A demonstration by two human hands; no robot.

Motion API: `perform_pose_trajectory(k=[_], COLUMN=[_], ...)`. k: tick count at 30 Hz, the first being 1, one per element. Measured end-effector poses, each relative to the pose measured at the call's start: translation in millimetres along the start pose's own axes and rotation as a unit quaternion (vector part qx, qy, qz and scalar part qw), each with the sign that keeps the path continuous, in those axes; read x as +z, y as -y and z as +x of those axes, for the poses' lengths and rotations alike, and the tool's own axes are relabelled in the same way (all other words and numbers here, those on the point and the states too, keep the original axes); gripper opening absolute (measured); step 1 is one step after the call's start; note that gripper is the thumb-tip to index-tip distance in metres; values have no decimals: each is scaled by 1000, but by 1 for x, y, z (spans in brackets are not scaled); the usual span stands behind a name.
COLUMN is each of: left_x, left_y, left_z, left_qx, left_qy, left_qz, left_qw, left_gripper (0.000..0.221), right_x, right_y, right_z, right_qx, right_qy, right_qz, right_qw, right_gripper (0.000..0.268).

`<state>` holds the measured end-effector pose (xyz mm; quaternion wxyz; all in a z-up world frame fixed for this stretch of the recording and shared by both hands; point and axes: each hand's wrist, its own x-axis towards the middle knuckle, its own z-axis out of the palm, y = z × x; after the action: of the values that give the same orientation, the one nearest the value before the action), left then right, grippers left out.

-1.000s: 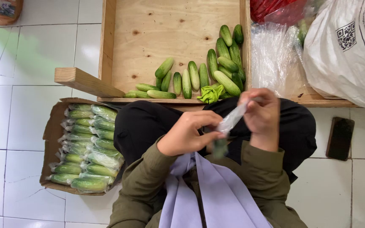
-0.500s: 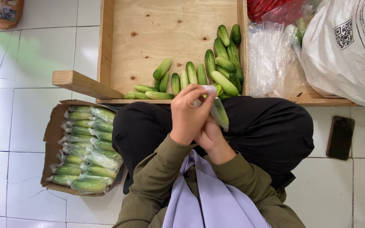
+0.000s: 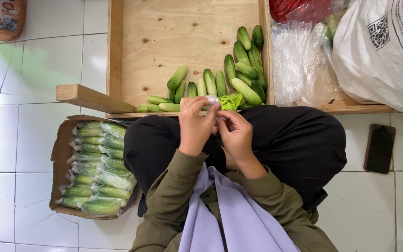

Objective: Bagging individual cucumbers and placing them into a cardboard box

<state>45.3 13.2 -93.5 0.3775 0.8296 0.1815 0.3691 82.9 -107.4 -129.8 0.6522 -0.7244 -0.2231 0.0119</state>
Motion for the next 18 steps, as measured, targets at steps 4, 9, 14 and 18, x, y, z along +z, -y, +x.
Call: perform_pose_trajectory(k=[4,9,14,18], left_x=[-5,-14,-18,-23], left_y=[25,24,18,7], left_z=[-5,-6,-6,-7], left_qx=[-62,-80,-36,-32], left_qy=[39,98,155,181], left_qz=[-72,-157,-206,-224], left_qw=[995,979,966,957], left_gripper=[13,15,17,28], right_x=[-5,-20,-24,-23], right_y=[8,22,17,-11], right_z=[5,18,23,15], right_qx=[-16,-159,-131,-56], right_qy=[-33,-32,5,16], right_qz=[19,-19,33,153], right_qw=[999,987,991,987], right_gripper=[28,11,6,15])
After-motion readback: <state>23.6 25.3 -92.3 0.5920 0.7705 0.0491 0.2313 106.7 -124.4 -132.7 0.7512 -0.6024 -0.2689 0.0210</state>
